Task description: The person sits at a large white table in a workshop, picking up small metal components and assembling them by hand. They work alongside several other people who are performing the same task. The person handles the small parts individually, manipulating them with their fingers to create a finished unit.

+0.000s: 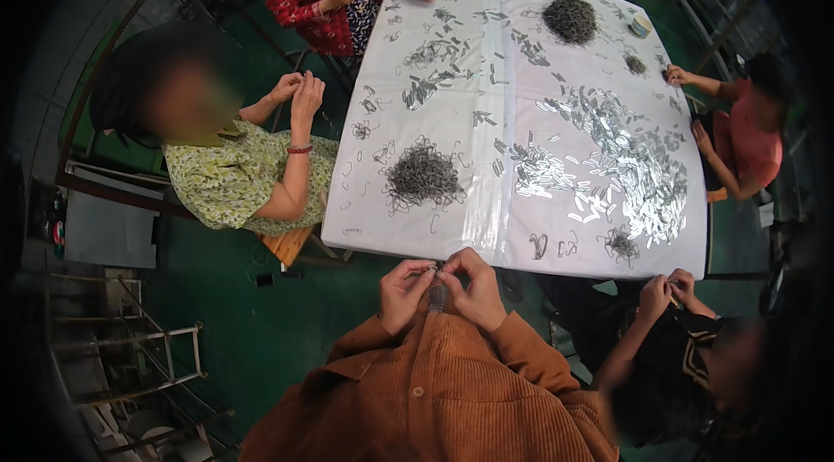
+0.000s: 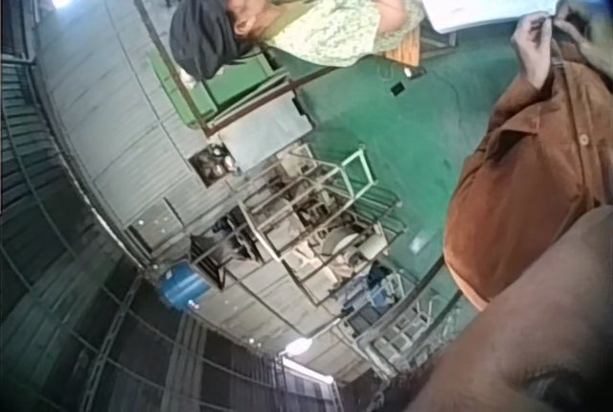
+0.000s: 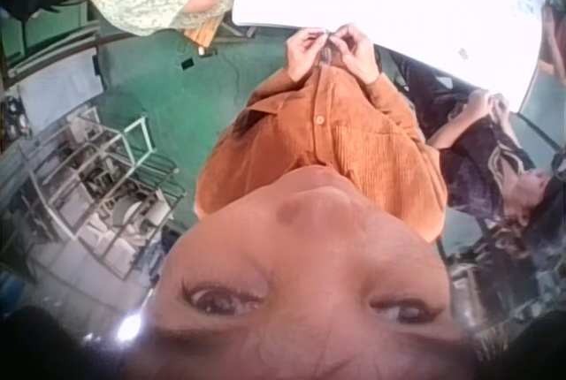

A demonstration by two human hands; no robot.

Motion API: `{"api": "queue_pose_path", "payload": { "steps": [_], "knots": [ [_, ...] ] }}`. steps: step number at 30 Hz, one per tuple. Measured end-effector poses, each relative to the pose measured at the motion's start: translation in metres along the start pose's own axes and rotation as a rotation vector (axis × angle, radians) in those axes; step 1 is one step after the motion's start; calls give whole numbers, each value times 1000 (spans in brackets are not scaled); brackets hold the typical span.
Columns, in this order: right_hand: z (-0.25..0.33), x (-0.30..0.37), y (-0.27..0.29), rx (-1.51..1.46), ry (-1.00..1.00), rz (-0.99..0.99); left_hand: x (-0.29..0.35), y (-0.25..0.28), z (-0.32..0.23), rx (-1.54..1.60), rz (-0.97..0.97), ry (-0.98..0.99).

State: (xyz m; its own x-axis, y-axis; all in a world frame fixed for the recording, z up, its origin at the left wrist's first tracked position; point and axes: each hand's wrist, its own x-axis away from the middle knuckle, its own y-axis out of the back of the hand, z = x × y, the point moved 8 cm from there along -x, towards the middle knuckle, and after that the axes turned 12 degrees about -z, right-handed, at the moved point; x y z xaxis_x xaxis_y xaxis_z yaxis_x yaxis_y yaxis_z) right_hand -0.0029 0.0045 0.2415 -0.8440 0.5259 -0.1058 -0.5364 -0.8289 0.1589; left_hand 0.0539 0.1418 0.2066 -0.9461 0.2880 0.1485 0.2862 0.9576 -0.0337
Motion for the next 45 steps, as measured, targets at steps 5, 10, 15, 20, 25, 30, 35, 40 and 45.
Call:
{"api": "queue_pose_path", "payload": {
  "steps": [5,10,15,20,25,30,35,40,45],
  "knots": [
    [0,-5,-1,-21,38,-20,-3,-7,-6,-42,43,-27],
    [8,-7,7,-41,101,-83,-5,-13,-5,-93,108,-48],
    [24,2,23,-12,163,-82,-11,-26,-19,-106,191,-116],
    [16,23,39,-28,117,-97,-75,-54,11,-379,305,-294],
    [14,34,57,37,142,-195,-166,-143,71,-647,336,-594],
    [22,39,63,114,117,-264,-215,-197,121,-827,378,-755],
    [15,45,73,112,67,-357,-220,-204,136,-992,431,-762],
    [6,38,76,107,54,-385,-196,-183,155,-953,494,-634],
    [-4,31,73,65,10,-372,-102,-154,75,-344,729,-54]
  ]
}}
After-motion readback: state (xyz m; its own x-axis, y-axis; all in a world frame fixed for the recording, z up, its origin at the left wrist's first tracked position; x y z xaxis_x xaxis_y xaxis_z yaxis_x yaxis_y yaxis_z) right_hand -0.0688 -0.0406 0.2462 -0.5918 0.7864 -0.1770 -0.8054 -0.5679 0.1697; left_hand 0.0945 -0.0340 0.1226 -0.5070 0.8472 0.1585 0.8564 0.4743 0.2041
